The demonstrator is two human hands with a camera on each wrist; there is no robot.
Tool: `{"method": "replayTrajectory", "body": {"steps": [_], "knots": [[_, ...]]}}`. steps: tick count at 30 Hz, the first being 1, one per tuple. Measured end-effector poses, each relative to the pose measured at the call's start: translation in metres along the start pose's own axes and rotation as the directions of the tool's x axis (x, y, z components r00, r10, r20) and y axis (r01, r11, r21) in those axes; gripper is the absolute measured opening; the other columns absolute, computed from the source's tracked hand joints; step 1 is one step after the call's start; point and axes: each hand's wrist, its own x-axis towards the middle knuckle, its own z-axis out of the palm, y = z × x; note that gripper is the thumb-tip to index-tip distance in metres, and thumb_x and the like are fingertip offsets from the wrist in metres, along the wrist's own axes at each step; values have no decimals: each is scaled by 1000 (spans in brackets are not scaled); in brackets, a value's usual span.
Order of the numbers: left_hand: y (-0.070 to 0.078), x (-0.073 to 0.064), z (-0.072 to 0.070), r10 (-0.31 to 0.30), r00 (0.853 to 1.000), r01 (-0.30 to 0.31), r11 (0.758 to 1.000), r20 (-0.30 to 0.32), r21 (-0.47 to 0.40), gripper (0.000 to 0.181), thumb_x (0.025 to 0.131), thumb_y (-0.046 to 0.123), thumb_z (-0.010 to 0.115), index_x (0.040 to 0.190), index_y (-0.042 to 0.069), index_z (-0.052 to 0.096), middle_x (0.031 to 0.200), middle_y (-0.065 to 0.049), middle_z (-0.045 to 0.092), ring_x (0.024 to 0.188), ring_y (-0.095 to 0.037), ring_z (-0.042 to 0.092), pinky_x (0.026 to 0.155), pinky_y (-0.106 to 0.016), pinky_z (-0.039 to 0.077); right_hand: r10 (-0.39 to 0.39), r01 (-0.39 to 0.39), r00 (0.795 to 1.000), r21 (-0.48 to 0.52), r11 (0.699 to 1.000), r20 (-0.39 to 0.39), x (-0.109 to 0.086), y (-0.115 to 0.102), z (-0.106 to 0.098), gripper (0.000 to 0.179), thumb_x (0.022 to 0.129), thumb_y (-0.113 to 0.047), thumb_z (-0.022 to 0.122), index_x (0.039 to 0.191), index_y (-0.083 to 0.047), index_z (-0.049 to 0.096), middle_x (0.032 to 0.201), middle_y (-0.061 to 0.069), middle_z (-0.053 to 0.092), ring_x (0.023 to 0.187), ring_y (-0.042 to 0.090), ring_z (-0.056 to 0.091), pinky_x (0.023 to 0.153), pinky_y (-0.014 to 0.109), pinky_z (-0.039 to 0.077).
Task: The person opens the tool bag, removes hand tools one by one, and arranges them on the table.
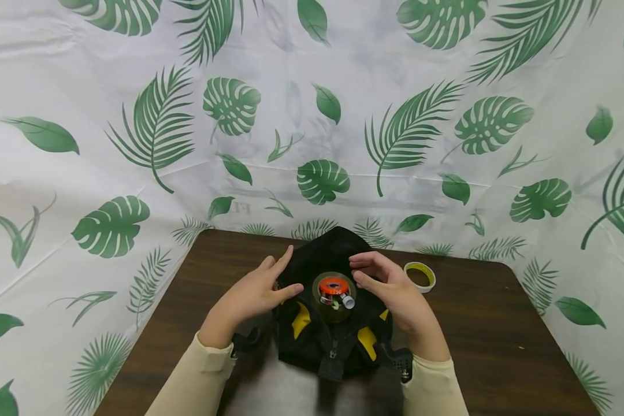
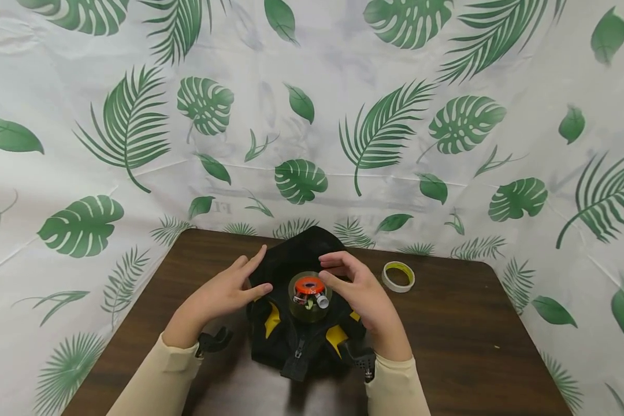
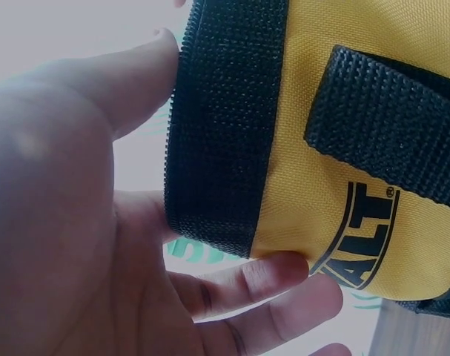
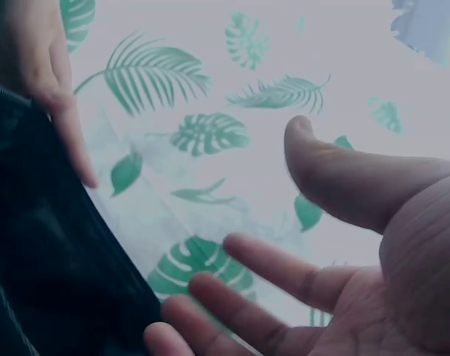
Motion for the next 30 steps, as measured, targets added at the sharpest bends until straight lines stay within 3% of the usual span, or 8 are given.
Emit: {"method": "replayTrajectory", "body": {"steps": [6,9,13,18,23,30], "knots": [[0,0,1,-11,1000,11,1000,-2,-1,99,99,76,61,175,43,8,124,-7,52,77,-20,59,78,-37,51,112,-110,993,-62,992,26,15,1,11,42,109,-37,70,145,-16,63,143,14,62,124,40,63,104,41,58],[0,0,2,-9,1000,9,1000,-5,-2,99,99,77,61,175,42,9,127,-8,52,80,-20,60,81,-39,53,148,-143,989,-163,976,22,21,-1,11,44,108,-45,70,143,-20,64,143,11,64,126,36,64,102,44,58],[0,0,1,-7,1000,7,1000,-5,1,99,99,77,60,176,41,9,133,-10,53,82,-20,61,82,-40,54,206,-179,978,-362,915,37,31,-5,12,51,105,-55,69,144,-23,63,145,10,64,127,29,65,108,53,55],[0,1,0,-8,1000,8,1000,-5,6,98,100,77,59,176,41,8,133,-11,53,79,-19,61,79,-39,54,293,-230,955,-512,828,45,50,-6,16,68,103,-61,69,152,-15,60,152,17,59,134,36,62,112,61,52],[0,1,0,3,1000,-3,1000,7,-2,99,101,75,59,176,38,8,124,-9,51,75,-19,59,73,-36,50,344,-263,938,-559,787,42,66,6,22,72,103,-53,73,155,-7,57,154,21,57,137,40,61,113,62,51],[-1,1,0,11,1000,-11,1000,7,-3,98,102,73,60,177,36,9,127,-9,52,74,-19,58,73,-37,49,383,-293,923,-558,776,48,73,23,31,71,100,-39,80,157,-4,56,155,21,58,134,38,62,115,62,51]]}}
